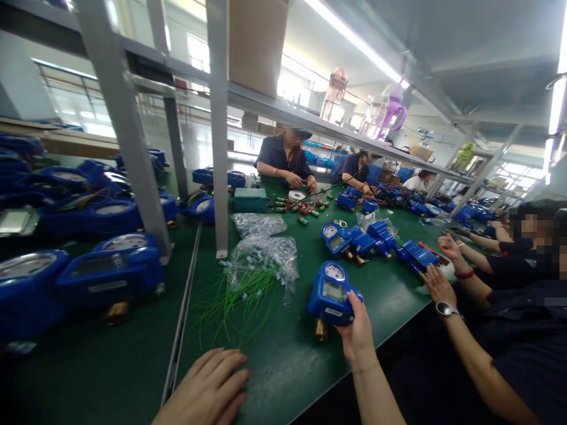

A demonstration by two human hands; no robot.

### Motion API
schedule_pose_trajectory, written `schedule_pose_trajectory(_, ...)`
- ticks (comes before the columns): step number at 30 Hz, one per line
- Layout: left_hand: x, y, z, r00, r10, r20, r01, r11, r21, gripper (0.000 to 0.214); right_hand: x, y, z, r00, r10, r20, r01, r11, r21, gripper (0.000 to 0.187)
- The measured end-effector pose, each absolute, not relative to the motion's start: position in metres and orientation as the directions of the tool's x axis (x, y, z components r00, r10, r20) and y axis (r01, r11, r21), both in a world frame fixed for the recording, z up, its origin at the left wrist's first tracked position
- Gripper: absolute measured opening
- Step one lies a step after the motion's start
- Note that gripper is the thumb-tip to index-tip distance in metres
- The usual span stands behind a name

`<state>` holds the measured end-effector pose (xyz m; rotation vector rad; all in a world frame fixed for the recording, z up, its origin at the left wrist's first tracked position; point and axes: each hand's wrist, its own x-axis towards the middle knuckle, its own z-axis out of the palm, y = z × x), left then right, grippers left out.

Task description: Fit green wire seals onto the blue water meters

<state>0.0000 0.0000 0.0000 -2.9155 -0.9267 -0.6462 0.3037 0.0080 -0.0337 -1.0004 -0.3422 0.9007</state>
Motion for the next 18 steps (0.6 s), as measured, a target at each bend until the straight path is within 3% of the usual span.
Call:
schedule_pose_trajectory(3,0.027,0.026,0.018,0.690,0.660,0.299,0.659,-0.743,0.119,0.019,0.291,-0.024,-0.039,0.582,0.801,-0.142,-0.534,0.245,-0.809,0.041)
schedule_pose_trajectory(7,0.062,0.080,0.022,0.578,0.750,0.322,0.782,-0.622,0.045,0.018,0.267,-0.038,-0.043,0.557,0.822,-0.120,-0.555,0.260,-0.790,0.043)
schedule_pose_trajectory(18,0.082,0.138,0.005,0.440,0.853,0.281,0.885,-0.465,0.027,0.025,0.242,-0.050,-0.047,0.561,0.828,-0.010,-0.448,0.293,-0.845,0.055)
